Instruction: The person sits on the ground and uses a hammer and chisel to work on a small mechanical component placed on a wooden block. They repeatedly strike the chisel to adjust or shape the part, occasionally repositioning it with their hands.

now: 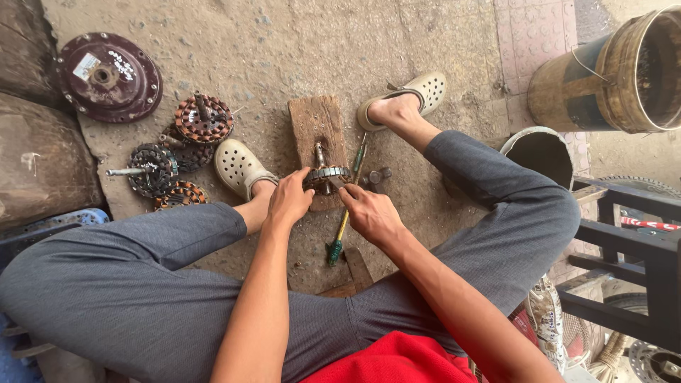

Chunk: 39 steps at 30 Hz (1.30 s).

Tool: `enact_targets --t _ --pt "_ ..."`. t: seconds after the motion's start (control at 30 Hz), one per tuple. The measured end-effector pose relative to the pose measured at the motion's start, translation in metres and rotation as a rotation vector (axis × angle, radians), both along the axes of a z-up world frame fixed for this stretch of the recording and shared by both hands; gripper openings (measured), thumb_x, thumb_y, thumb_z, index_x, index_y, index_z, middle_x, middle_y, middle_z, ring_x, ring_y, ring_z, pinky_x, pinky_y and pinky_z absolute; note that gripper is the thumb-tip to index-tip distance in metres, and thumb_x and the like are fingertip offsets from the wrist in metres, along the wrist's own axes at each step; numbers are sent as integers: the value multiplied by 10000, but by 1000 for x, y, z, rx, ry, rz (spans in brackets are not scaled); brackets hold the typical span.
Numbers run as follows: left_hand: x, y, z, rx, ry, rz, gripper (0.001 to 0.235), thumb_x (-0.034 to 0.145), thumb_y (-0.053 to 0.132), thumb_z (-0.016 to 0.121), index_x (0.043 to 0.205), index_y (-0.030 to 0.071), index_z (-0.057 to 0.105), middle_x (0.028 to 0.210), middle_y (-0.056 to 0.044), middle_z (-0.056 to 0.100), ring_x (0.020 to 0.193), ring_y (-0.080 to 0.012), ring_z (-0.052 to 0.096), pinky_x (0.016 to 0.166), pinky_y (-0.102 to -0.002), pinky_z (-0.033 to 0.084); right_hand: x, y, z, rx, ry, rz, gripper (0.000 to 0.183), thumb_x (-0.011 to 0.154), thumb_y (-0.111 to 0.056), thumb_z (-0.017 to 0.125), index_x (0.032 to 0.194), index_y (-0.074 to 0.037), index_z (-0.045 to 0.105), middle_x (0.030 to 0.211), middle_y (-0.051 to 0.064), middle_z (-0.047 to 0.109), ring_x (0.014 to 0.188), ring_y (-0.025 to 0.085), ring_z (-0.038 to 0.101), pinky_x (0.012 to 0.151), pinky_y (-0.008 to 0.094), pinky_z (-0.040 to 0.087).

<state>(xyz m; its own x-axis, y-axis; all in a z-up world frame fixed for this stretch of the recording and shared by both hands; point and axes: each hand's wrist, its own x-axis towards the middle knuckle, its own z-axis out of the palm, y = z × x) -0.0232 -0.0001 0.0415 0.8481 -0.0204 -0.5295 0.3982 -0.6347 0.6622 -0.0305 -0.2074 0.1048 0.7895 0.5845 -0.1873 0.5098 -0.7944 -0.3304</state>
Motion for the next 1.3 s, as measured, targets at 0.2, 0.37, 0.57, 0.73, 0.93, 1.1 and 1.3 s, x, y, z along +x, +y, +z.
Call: enact_targets --t 0.2,0.37,0.57,0.73,0.93,1.1,1.3 --pt "1 1 -3 -2 -35 11 581 868 126 721 1425 81 563 1426 -160 592 1311 -359 557 1065 -445 460 -1 7 5 -41 28 -3 487 825 39 574 1311 46 612 1335 245 626 874 342 743 641 399 607" --pt "0 0 -5 -4 -16 24 566 876 133 720 1421 92 572 1421 -163 595 1313 -353 562 1074 -439 462 -3 9 9 16 17 -27 445 844 23 584 1287 41 627 1308 238 643 901 359 737 672 417 605" --pt "2 1 -4 -1 -6 29 563 869 133 719 1412 102 577 1407 -162 598 1297 -355 563 1055 -448 463 1 15 12 41 8 -70 413 845 36 586 1254 38 645 1268 238 665 918 363 735 680 415 609" --pt "3 0 -1 -1 -14 27 553 870 124 716 1407 101 585 1399 -159 609 1287 -353 575 1052 -444 472 3 17 15 44 18 -62 401 848 49 581 1244 47 644 1270 237 666 937 367 732 692 419 610" --pt "2 2 2 -20 1 42 543 875 116 712 1404 101 589 1383 -155 621 1273 -352 587 1045 -448 477 -2 19 12 53 -34 -34 398 844 52 570 1235 64 646 1250 258 669 927 366 730 682 416 609" --pt "7 -1 2 -14 -34 35 535 866 115 706 1390 105 599 1367 -137 634 1251 -362 596 1024 -459 483 22 24 7 54 65 -65 314 913 151 474 1139 83 680 1121 321 696 644 323 726 447 388 579" --pt "4 -3 6 45 31 52 484 902 196 708 1375 142 616 1357 -116 642 1234 -366 603 1009 -474 488 82 19 2 5 217 57 195 821 96 548 885 -2 704 711 226 691 626 345 712 567 448 571"
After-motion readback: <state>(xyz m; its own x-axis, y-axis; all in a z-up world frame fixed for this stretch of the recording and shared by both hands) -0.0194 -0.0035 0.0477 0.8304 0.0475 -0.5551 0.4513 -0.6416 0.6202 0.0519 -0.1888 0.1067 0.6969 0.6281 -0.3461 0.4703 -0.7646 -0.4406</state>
